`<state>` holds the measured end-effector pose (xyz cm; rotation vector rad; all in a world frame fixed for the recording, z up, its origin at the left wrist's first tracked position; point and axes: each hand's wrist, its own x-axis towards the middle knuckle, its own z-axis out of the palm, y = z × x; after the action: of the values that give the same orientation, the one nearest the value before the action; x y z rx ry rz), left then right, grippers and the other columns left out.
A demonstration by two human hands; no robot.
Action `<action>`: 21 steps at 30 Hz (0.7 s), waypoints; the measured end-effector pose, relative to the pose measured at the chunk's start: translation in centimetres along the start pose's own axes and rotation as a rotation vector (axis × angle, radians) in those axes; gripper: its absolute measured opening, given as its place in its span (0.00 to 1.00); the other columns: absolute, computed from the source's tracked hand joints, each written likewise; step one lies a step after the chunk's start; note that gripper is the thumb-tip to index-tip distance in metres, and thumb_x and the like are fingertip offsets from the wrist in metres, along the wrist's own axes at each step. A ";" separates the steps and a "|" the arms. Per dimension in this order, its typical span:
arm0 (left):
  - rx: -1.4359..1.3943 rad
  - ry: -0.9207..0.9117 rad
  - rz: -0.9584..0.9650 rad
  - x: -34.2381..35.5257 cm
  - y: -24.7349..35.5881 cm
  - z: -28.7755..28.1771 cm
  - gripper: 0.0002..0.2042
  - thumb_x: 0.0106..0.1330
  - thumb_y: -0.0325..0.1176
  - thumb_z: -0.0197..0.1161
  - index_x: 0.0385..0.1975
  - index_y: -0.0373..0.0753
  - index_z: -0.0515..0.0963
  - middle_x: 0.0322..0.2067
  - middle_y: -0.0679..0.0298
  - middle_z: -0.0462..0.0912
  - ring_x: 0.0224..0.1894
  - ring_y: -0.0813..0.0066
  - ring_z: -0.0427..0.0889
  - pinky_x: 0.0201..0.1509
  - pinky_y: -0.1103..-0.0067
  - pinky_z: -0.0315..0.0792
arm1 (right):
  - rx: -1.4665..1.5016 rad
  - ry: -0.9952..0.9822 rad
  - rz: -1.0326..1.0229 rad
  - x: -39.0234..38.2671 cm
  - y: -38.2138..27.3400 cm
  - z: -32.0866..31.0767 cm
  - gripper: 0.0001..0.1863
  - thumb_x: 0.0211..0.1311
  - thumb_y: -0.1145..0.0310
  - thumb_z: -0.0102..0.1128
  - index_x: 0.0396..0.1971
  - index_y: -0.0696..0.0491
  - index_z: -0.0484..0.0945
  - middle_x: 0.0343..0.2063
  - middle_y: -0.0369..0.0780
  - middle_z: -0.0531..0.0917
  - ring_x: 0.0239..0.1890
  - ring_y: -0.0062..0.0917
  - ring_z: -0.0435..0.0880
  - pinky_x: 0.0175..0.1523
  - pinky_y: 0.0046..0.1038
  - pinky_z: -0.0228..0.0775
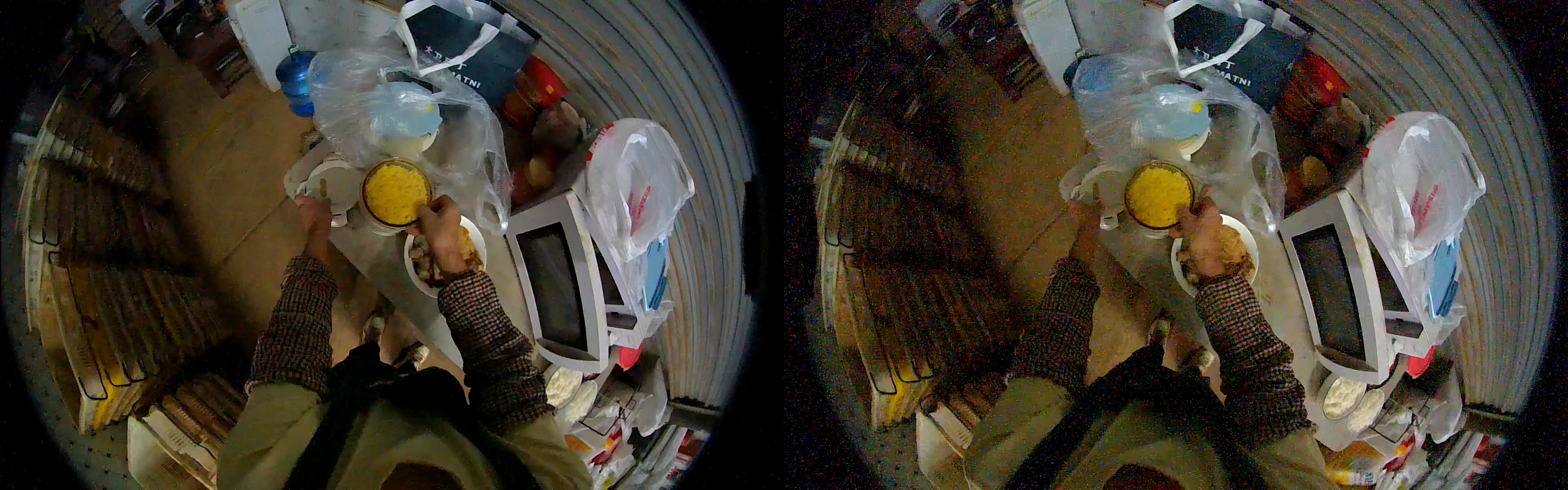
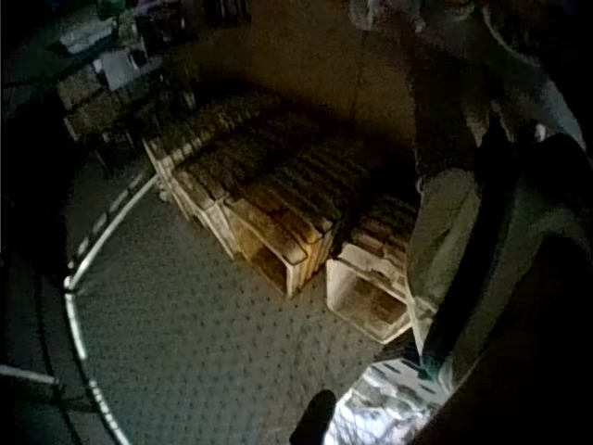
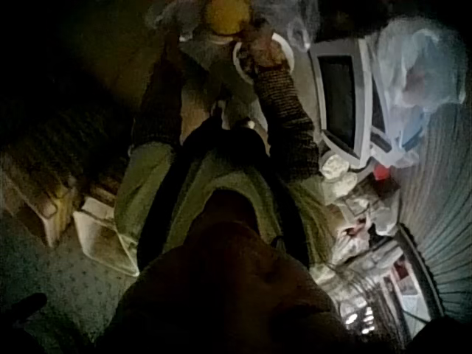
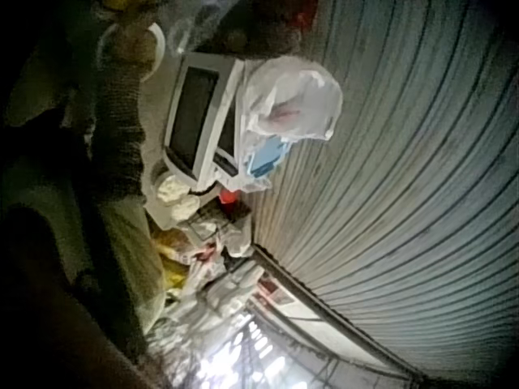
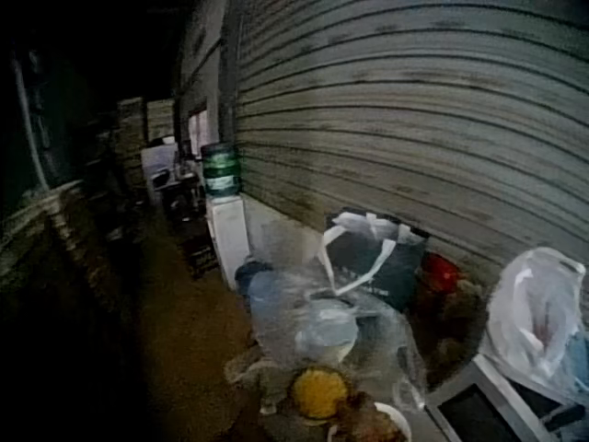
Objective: The person handles several food containers and lids, placing food inside them and securing the lids by hand on a table next to a microwave.
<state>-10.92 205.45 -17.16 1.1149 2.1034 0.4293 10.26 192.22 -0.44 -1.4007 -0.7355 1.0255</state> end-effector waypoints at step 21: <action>-1.197 0.177 -0.010 -10.3 -2.9 -21.9 0.11 0.56 0.22 0.55 0.39 0.32 0.69 0.35 0.60 0.73 0.36 0.73 0.74 0.36 0.77 0.69 | -0.371 -0.035 -0.174 -3.7 15.4 9.2 0.12 0.45 0.72 0.55 0.29 0.65 0.69 0.23 0.45 0.74 0.23 0.30 0.75 0.27 0.30 0.67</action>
<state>-24.46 196.15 0.90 0.3388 1.4897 1.5423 -1.69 191.15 -14.29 -1.6027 -1.0945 0.8049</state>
